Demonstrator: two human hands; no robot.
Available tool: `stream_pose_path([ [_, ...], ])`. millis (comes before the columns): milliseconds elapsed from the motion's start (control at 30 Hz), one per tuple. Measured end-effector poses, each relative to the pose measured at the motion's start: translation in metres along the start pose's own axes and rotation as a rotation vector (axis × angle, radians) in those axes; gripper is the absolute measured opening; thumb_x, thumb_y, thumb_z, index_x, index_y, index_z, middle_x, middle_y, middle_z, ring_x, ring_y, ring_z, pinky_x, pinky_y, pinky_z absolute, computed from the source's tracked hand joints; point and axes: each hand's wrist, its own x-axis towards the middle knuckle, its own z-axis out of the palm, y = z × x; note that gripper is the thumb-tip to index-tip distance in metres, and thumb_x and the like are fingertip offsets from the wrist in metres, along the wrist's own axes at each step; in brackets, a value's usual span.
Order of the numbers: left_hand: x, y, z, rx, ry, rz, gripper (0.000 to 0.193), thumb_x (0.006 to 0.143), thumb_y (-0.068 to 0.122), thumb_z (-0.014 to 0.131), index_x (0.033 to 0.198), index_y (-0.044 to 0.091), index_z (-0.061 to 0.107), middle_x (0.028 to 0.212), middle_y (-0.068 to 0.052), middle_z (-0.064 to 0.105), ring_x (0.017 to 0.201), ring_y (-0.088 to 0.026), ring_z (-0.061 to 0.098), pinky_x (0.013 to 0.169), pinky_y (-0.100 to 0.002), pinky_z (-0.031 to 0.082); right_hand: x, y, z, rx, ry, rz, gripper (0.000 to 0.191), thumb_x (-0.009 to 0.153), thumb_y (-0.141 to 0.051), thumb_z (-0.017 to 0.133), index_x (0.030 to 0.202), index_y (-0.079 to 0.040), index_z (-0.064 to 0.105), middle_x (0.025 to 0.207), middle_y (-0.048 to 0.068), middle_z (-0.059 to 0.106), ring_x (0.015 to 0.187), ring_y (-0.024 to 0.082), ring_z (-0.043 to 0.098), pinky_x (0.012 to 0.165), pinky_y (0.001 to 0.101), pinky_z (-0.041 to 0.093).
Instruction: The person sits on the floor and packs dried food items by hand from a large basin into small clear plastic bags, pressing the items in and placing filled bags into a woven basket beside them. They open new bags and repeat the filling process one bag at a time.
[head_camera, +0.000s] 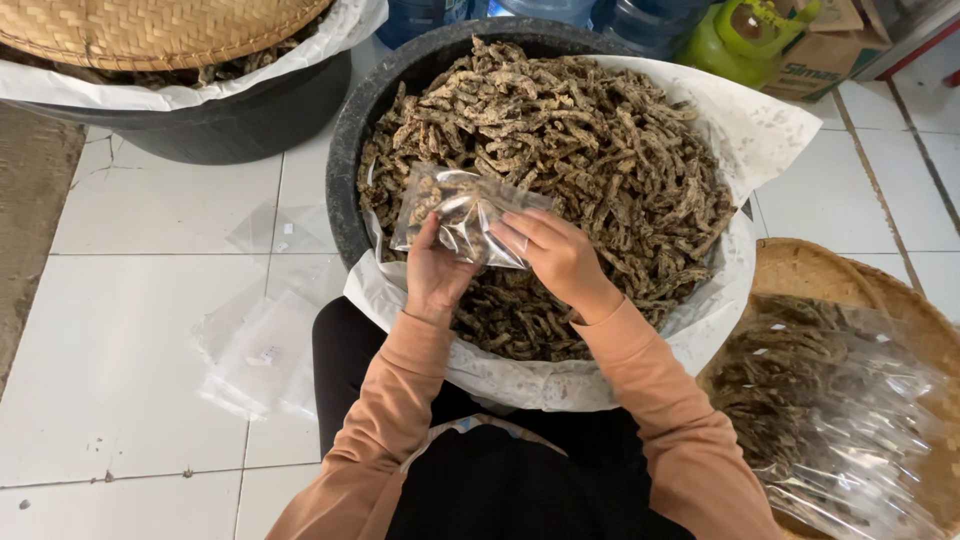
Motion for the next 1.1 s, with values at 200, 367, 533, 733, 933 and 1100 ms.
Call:
stream_pose_path([
  [200, -0.005, 0.020, 0.012, -0.052, 0.004, 0.024, 0.047, 0.102, 0.042, 0.051, 0.139, 0.014, 0.051, 0.142, -0.013, 0.057, 0.130, -0.033, 0.056, 0.111, -0.058, 0.045, -0.005, 0.025, 0.007, 0.659, 0.047, 0.168, 0.039, 0.094, 0.009, 0.060, 0.133, 0.000, 0.062, 0.134, 0.025, 0.064, 0.120, 0.036, 0.065, 0.101, 0.0402, 0.058],
  [367, -0.007, 0.028, 0.016, -0.243, 0.051, 0.091, 0.048, 0.103, 0.043, 0.059, 0.139, 0.012, 0.053, 0.138, -0.015, 0.059, 0.130, -0.033, 0.056, 0.111, -0.055, 0.048, -0.018, 0.070, 0.068, 0.320, 0.083, 0.736, 0.011, 0.101, -0.007, 0.069, 0.110, -0.001, 0.067, 0.108, 0.015, 0.074, 0.095, 0.027, 0.075, 0.085, 0.0365, 0.066],
  [533, -0.006, 0.027, 0.014, -0.199, 0.038, 0.089, 0.050, 0.101, 0.043, 0.062, 0.138, 0.010, 0.055, 0.138, -0.013, 0.060, 0.129, -0.032, 0.056, 0.109, -0.054, 0.049, -0.047, 0.064, 0.133, -0.240, -0.537, 0.614, 0.028, 0.095, -0.008, 0.072, 0.120, 0.002, 0.066, 0.095, 0.019, 0.074, 0.082, 0.032, 0.071, 0.065, 0.0443, 0.059],
  [733, 0.000, 0.028, 0.010, -0.163, 0.059, 0.104, 0.049, 0.099, 0.041, 0.061, 0.137, 0.010, 0.055, 0.137, -0.014, 0.060, 0.129, -0.034, 0.057, 0.108, -0.056, 0.049, -0.039, 0.069, 0.040, 0.370, 0.051, 0.778, 0.020, 0.096, -0.004, 0.070, 0.115, -0.002, 0.072, 0.102, 0.012, 0.078, 0.083, 0.016, 0.075, 0.069, 0.0278, 0.060],
  [933, 0.004, 0.004, 0.011, -0.146, 0.047, 0.043, 0.049, 0.102, 0.042, 0.060, 0.138, 0.008, 0.055, 0.136, -0.014, 0.060, 0.128, -0.034, 0.057, 0.110, -0.057, 0.048, -0.029, -0.003, -0.035, 0.323, 0.298, 0.631, 0.017, 0.094, 0.004, 0.077, 0.110, 0.000, 0.077, 0.096, 0.011, 0.075, 0.075, 0.014, 0.065, 0.063, 0.0258, 0.048],
  [1100, -0.011, -0.024, 0.018, 0.064, -0.086, 0.019, 0.041, 0.106, 0.040, 0.056, 0.137, 0.013, 0.054, 0.134, -0.009, 0.062, 0.125, -0.028, 0.058, 0.106, -0.055, 0.047, 0.001, -0.018, -0.007, 0.225, 0.310, 0.515, 0.019, 0.092, 0.005, 0.078, 0.109, -0.003, 0.073, 0.104, 0.010, 0.075, 0.088, 0.018, 0.074, 0.073, 0.0266, 0.057],
])
